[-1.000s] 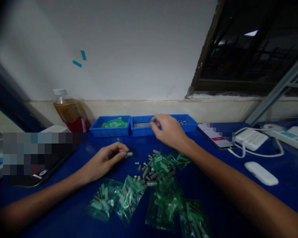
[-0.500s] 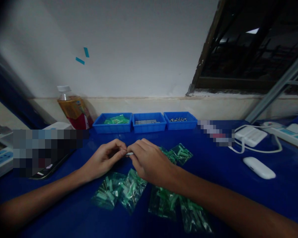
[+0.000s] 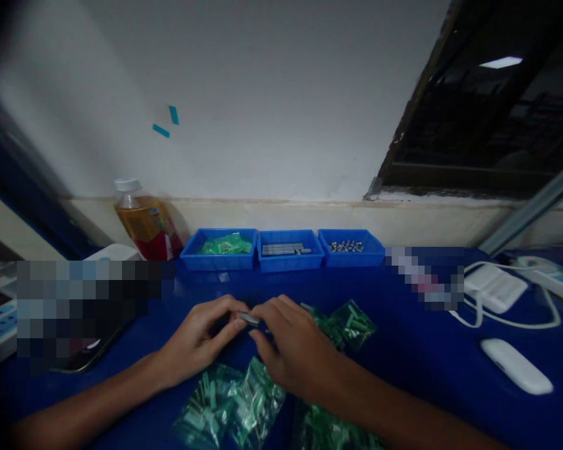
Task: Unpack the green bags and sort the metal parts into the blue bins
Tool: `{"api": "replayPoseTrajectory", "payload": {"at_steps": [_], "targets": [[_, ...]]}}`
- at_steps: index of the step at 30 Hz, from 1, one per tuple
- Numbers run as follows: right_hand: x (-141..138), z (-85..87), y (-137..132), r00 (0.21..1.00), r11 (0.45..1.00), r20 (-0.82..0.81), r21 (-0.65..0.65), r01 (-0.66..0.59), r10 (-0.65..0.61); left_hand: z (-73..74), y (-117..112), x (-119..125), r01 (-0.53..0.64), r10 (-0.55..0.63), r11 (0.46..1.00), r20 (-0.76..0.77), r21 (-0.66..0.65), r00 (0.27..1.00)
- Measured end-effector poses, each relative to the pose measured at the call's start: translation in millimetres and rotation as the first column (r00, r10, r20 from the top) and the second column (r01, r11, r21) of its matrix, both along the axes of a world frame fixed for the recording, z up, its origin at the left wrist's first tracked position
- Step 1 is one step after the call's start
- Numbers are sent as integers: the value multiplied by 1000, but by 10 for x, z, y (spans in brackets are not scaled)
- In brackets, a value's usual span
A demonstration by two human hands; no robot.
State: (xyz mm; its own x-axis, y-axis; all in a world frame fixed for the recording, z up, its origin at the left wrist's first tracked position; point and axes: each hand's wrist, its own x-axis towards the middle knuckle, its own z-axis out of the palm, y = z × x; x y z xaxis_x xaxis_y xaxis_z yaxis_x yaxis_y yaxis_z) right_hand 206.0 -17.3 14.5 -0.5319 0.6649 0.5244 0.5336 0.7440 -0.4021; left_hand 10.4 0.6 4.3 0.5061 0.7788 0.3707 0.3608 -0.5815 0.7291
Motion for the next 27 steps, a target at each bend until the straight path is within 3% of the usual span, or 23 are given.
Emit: {"api": "replayPoseTrajectory", "payload": {"at_steps": [8, 17, 23, 27], "targets": [[17, 33, 78, 999, 999, -21, -24, 29, -30, -45, 34, -29, -6, 5, 1000, 113, 12, 994], [-35, 49, 25, 999, 994, -1, -101, 50, -51, -6, -11, -41, 6, -8, 999, 46, 48, 999], [-61, 40, -6, 999, 998, -35, -57, -18, 16, 4, -7, -39, 9, -6, 999, 65, -44, 998], [17, 122, 121, 999, 999, -32, -35, 32, -33, 17, -3, -14, 12, -11, 995, 5, -97, 1000]]}}
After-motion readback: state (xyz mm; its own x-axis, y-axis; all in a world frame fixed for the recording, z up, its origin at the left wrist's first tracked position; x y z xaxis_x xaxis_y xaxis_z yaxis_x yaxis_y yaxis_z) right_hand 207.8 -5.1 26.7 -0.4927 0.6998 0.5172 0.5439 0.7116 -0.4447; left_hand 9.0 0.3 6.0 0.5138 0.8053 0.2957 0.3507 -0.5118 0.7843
